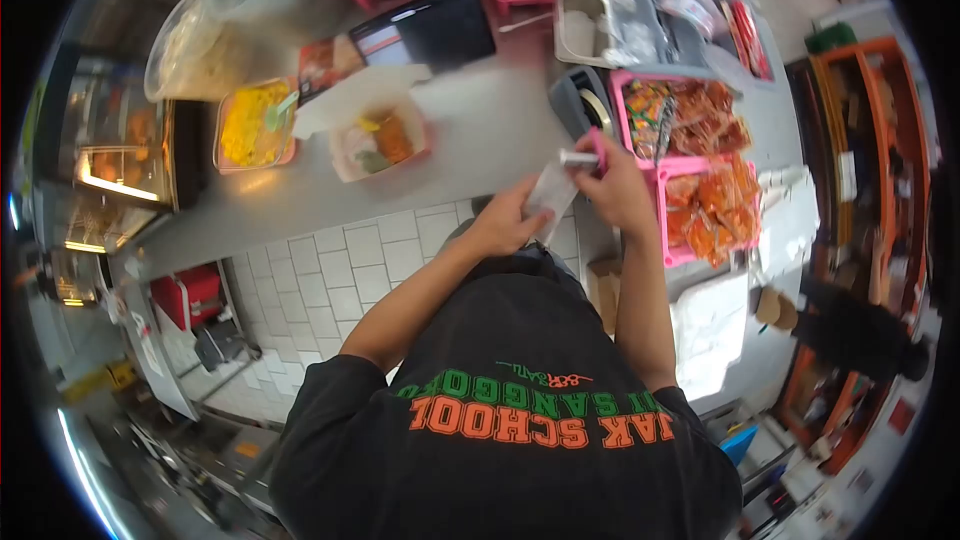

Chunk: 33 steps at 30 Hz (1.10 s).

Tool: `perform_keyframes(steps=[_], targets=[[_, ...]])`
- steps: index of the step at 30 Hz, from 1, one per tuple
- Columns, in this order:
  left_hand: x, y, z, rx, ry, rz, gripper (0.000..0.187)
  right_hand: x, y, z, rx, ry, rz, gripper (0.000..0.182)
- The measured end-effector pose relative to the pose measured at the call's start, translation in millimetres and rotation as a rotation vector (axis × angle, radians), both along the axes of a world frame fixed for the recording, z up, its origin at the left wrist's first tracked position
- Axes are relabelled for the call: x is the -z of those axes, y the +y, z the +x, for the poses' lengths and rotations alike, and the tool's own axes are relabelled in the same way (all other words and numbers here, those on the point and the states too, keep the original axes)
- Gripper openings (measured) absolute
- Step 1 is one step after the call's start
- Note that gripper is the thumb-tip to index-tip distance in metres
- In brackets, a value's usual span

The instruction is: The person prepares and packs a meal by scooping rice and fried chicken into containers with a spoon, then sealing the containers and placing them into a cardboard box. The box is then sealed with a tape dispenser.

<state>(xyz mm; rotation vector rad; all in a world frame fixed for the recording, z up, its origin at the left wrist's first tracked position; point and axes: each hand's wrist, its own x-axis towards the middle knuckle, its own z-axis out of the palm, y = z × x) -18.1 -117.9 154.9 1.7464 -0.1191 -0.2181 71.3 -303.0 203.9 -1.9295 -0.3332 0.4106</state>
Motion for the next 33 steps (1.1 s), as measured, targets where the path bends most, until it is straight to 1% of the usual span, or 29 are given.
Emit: perform_keyframes(steps=[1,2,3,4,5,6,7,8,9,10,11,12,13,14,15,17,18,19,20,21,22,24,25,26,27,28,30,31,33], targets=[[20,7,2,-0.033,-0.013,-0.008,0.054,2,11,22,0.026,-0.007,-0.015,0.031],[52,13,7,-0.226,0.039,-0.009,0.050,9,25,39,0.001,-0.018,-0.026,0.031],[72,18,15,-0.412,0.094,-0.014,0.046,22,39,50,0.095,-0.212,-0.122,0.027],[71,23,25,-0.427,0.087,-0.030,0.046,36,49,60,0.192,-0.408,-0.213,0.025],[66,29,35,-0.545,0.090,-0.002,0.043,54,55,68,0.178,-0.420,-0.222,0.025],[65,36,47,-0.662,0.094,0.027,0.040,75,60,76,0.232,-0.221,-0.177,0.028],[76,45,62,-0.673,0.087,0.014,0.040,90,65,83,0.286,-0.023,-0.132,0.036],[98,53,76,-0.624,0.117,0.143,0.035,97,79,75,0.391,0.021,0.039,0.054],[116,58,85,-0.568,0.150,0.273,0.029,106,87,68,0.383,0.017,0.029,0.054],[128,61,91,-0.571,0.155,0.264,0.029,116,93,60,0.412,0.057,0.133,0.052],[137,63,96,-0.608,0.167,0.196,0.029,123,98,52,0.441,0.097,0.239,0.050],[145,66,102,-0.644,0.177,0.129,0.028,129,105,45,0.439,0.096,0.234,0.050],[152,69,105,-0.644,0.184,0.127,0.028,134,110,34,0.504,0.345,0.445,0.048],[158,72,104,-0.619,0.128,0.079,0.031,142,108,21,0.571,0.600,0.656,0.047],[163,73,101,-0.591,0.074,0.032,0.035,147,102,8,0.583,0.607,0.652,0.047],[160,73,97,-0.541,0.096,0.044,0.037,156,86,-7,0.279,0.855,0.753,0.046],[156,74,102,-0.502,0.107,0.054,0.040,155,80,-10,0.284,0.845,0.757,0.046],[160,76,108,-0.493,0.104,0.051,0.040,151,74,-15,0.255,0.934,0.715,0.050],[165,78,109,-0.436,-0.005,0.120,0.045,147,68,-19,0.229,1.030,0.668,0.054],[171,78,107,-0.377,-0.111,0.189,0.050,144,62,-21,0.242,1.035,0.667,0.054],[168,78,105,-0.368,-0.105,0.189,0.050,141,57,-20,0.245,1.013,0.686,0.057],[148,82,97,-0.142,-0.119,0.554,0.062,147,46,-16,0.264,0.951,0.711,0.062],[132,85,92,-0.130,-0.112,0.556,0.062,152,41,-10,0.276,0.959,0.716,0.062],[114,86,85,-0.167,-0.107,0.683,0.064,158,36,-2,0.307,0.831,0.629,0.057],[107,85,80,-0.204,-0.105,0.808,0.067,162,34,5,0.336,0.703,0.537,0.053],[110,82,80,-0.190,-0.098,0.805,0.067,162,41,12,0.350,0.710,0.536,0.053],[118,79,83,-0.254,-0.061,0.868,0.073,158,74,29,0.461,0.315,0.140,0.038],[121,79,82,-0.249,-0.050,0.869,0.073,168,88,36,0.461,0.326,0.137,0.038],[127,81,83,-0.179,-0.102,0.882,0.079,189,112,49,0.400,-0.109,0.185,0.029]])
